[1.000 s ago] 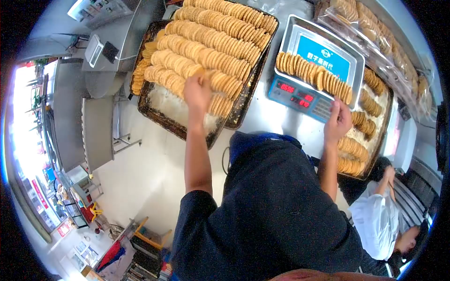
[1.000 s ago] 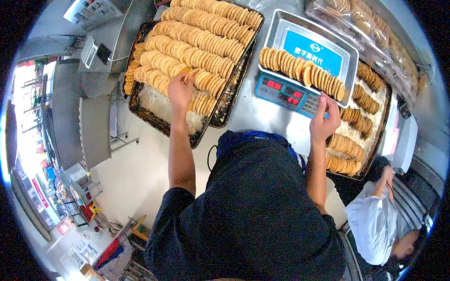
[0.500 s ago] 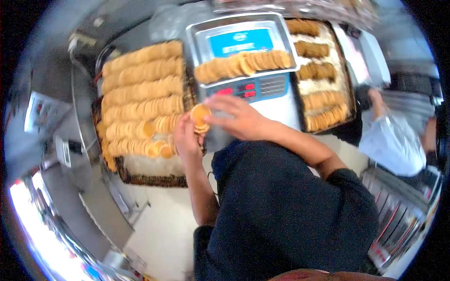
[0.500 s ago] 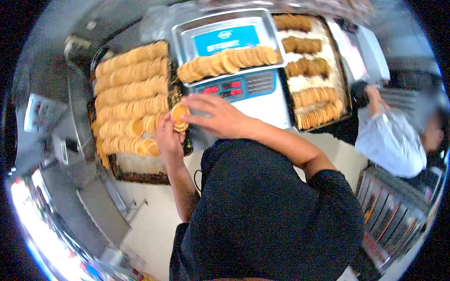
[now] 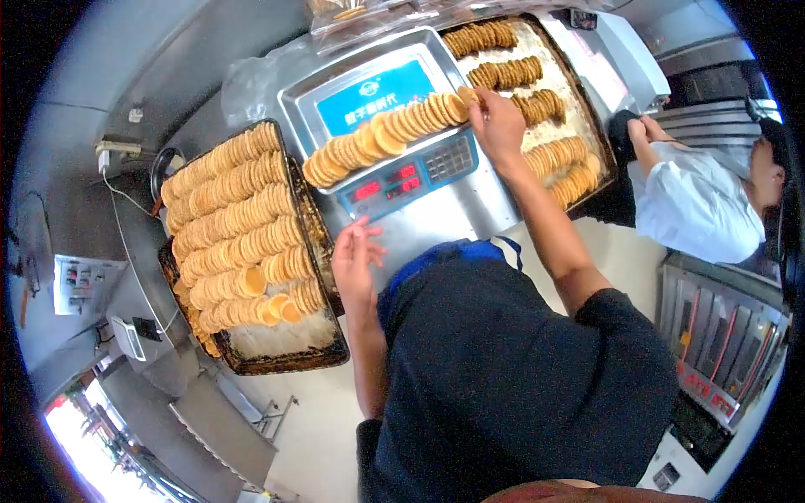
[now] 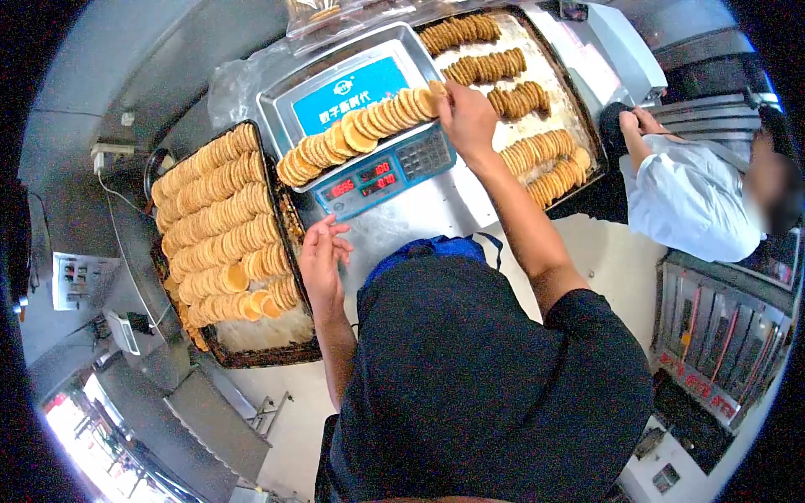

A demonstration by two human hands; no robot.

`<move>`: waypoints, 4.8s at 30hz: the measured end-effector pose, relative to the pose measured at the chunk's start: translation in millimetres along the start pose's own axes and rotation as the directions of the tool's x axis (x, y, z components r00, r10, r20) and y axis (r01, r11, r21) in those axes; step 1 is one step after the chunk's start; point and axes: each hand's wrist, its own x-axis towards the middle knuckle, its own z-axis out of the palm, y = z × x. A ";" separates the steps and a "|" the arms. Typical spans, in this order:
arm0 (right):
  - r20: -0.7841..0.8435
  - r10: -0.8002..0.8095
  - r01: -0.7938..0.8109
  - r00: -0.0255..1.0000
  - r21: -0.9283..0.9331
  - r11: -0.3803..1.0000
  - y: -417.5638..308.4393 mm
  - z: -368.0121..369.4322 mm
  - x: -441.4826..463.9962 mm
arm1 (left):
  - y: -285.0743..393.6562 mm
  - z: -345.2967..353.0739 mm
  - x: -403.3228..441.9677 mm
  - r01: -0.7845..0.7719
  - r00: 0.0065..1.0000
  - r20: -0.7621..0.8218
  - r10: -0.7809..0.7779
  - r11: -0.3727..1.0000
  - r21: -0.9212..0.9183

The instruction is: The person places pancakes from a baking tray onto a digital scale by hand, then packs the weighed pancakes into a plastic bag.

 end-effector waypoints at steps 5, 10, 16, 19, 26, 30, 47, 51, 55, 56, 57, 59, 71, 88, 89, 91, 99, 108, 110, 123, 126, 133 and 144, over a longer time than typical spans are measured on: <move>0.019 -0.086 0.084 0.996 0.087 0.993 -6.0 23.8 -11.5 | 0.3 7.1 2.1 -0.043 0.999 -0.028 0.043 0.999 -0.009; 0.127 -0.004 -0.029 0.992 0.253 0.967 -5.6 18.6 -16.7 | 5.1 5.5 -6.8 -0.059 0.992 -0.110 0.060 0.998 0.014; 0.013 0.057 -0.058 0.998 0.260 0.964 13.2 0.8 -21.2 | 0.6 -7.5 -11.8 0.014 0.977 -0.212 -0.001 0.998 0.062; 0.009 0.119 -0.116 0.993 0.294 0.949 10.1 -10.1 -23.1 | -4.7 -11.8 -9.9 0.008 0.973 -0.231 0.009 0.997 0.073; 0.026 0.109 -0.111 0.994 0.330 0.937 8.6 -16.0 -30.2 | 0.1 -6.2 -4.1 -0.001 0.979 -0.204 0.008 0.999 0.034; 0.015 0.111 -0.110 0.994 0.325 0.939 6.5 -16.9 -31.5 | -2.1 -8.2 -2.0 0.001 0.981 -0.192 0.006 0.999 0.034; 0.083 0.056 -0.080 0.995 0.326 0.942 -0.3 -22.7 -21.3 | -9.7 -7.4 0.1 -0.008 0.976 -0.216 0.029 0.995 0.095; 0.049 0.018 -0.032 0.999 0.302 0.953 3.1 -19.9 -16.9 | -18.6 -11.1 4.5 -0.006 0.970 -0.240 0.041 0.989 0.145; 0.035 0.045 -0.054 0.998 0.294 0.954 13.6 -16.9 -22.3 | -19.4 -5.0 7.0 -0.104 0.975 -0.171 0.138 0.976 0.193; 0.002 -0.030 0.028 1.000 0.281 0.959 14.6 -16.2 -24.1 | -17.3 -2.1 8.2 -0.085 0.977 -0.174 0.126 0.970 0.227; 0.076 0.022 -0.045 0.997 0.323 0.945 1.8 -26.1 -23.8 | -15.0 0.6 9.5 -0.065 0.976 -0.183 0.116 0.962 0.265; 0.071 0.017 -0.042 0.997 0.370 0.928 -6.8 -26.1 -33.1 | -15.4 8.1 11.3 -0.065 0.980 -0.161 0.114 0.957 0.284; 0.218 -0.067 -0.068 0.974 0.558 0.827 -31.1 -29.8 -73.6 | -19.3 31.2 20.6 -0.029 0.985 -0.152 0.076 0.956 0.293; 0.708 -0.386 -0.260 0.591 0.620 0.740 -67.9 -54.1 -73.2 | -57.3 22.4 -5.9 0.266 0.959 -0.153 -0.237 0.941 0.209; 0.754 -0.455 -0.261 0.474 0.614 0.745 -80.1 -58.5 -73.1 | -77.0 17.0 -2.3 0.171 0.978 -0.112 -0.178 0.983 -0.071; 0.647 -0.678 -0.142 0.348 0.751 0.644 -108.7 -58.6 -74.1 | -88.0 13.1 -0.6 0.224 0.959 -0.127 -0.255 0.950 -0.218; 0.357 -0.931 0.181 0.078 0.913 0.366 -134.0 -13.9 -130.6 | -90.6 15.6 13.1 0.106 0.993 0.099 -0.057 0.135 -0.985; 0.395 -0.798 0.179 0.455 0.837 0.516 -71.9 49.8 -167.2 | -84.1 -4.2 -114.2 0.001 0.988 -0.089 -0.124 0.591 -0.807; 0.438 -0.774 0.036 0.457 0.860 0.508 -76.7 52.9 -170.0 | -112.4 -8.3 -141.6 -0.016 0.956 -0.228 -0.183 0.747 -0.665; 0.374 -0.535 -0.022 0.758 0.834 0.551 -106.1 -6.1 -182.9 | -103.5 -27.2 -174.8 0.166 0.875 -0.445 -0.189 0.982 -0.091; 0.377 -0.332 -0.130 0.865 0.807 0.577 -95.5 -21.8 -209.4 | -116.1 -39.4 -176.0 0.170 0.952 -0.252 -0.177 0.984 -0.048; 0.457 -0.061 -0.227 0.888 0.550 0.804 -28.6 -106.5 -239.7 | -118.7 -22.5 -140.6 0.271 0.962 -0.055 -0.266 0.955 0.121; 0.137 0.588 -0.455 0.797 0.777 0.435 219.1 -129.0 -11.3 | -129.1 35.0 -97.9 0.239 0.959 -0.171 -0.226 0.969 0.061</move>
